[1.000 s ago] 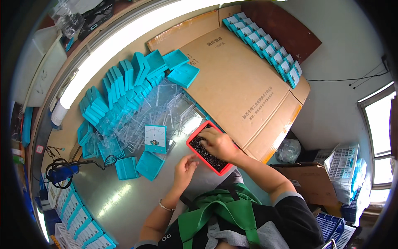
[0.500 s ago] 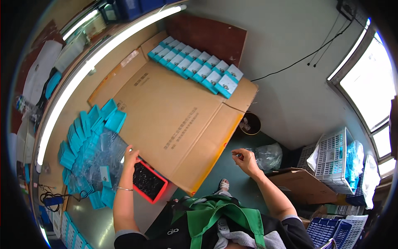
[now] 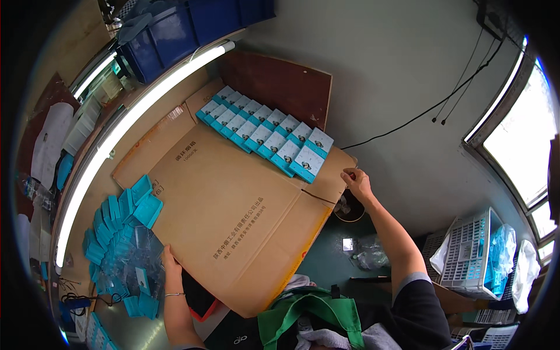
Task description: The person assembles small teal electrical devices by inserting a dial gauge into a plastic housing, securing it with a screwdriver, and adding a clear cover. They repeat this process for multiple units, stacking the finished products on the table and eventually moving them into a cardboard box.
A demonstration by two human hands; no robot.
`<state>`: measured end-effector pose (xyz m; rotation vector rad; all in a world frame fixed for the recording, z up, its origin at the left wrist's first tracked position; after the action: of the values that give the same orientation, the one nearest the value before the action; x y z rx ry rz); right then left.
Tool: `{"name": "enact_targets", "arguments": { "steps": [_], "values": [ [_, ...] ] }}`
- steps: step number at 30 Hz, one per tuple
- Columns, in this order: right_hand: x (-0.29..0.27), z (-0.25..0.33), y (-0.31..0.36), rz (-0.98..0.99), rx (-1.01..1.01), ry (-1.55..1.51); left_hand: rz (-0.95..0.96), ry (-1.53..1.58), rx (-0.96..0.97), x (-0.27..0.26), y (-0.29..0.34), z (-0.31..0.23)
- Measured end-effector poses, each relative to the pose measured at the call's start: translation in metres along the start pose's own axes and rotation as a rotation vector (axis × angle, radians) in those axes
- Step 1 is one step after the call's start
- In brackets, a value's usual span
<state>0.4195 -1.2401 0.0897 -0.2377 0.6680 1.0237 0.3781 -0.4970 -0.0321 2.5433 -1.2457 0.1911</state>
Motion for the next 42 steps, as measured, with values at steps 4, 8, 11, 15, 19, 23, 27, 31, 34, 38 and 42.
{"name": "enact_targets", "arguments": {
  "steps": [4,8,11,15,19,23,27,31,34,38,42],
  "values": [
    [-0.005,-0.005,-0.074,-0.209,-0.081,0.103,-0.060,0.042,-0.033,0.003,0.007,0.023],
    [0.032,-0.019,-0.138,-0.116,0.010,0.218,-0.020,0.083,-0.045,-0.028,0.007,0.025],
    [0.038,-0.044,-0.194,-0.098,-0.092,0.176,-0.064,0.005,0.002,-0.012,0.004,0.025],
    [0.093,-0.067,-0.249,0.231,-0.057,0.183,-0.225,-0.162,0.053,-0.011,0.017,0.014],
    [0.120,-0.025,-0.237,0.469,-0.138,0.290,-0.324,-0.361,0.131,-0.029,0.051,-0.010],
    [0.114,0.025,-0.216,0.764,0.035,0.231,-0.430,-0.438,0.298,-0.011,0.074,-0.031],
    [0.115,0.004,-0.237,0.809,0.072,0.210,-0.480,-0.465,0.423,-0.004,0.086,-0.052],
    [0.093,0.013,-0.227,0.723,0.008,0.062,-0.482,-0.377,0.396,-0.004,0.113,-0.060],
    [0.076,0.027,-0.212,0.697,-0.080,-0.009,-0.510,-0.313,0.424,-0.012,0.141,-0.065],
    [0.049,0.042,-0.174,0.753,-0.120,-0.039,-0.501,-0.271,0.429,-0.015,0.175,-0.079],
    [0.031,0.061,-0.136,0.745,-0.230,-0.018,-0.507,-0.340,0.413,-0.048,0.218,-0.082]
  ]
}}
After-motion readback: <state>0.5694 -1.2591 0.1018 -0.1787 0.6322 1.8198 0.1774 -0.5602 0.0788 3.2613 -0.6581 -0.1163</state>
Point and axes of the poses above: each hand's wrist, its own y-axis away from the middle knuckle, its own x-axis out of the palm, z = x × y, the point moved 10 cm from there along -y, towards the middle knuckle, and after that the axes turned 15 degrees about x, right-handed, at the moved point
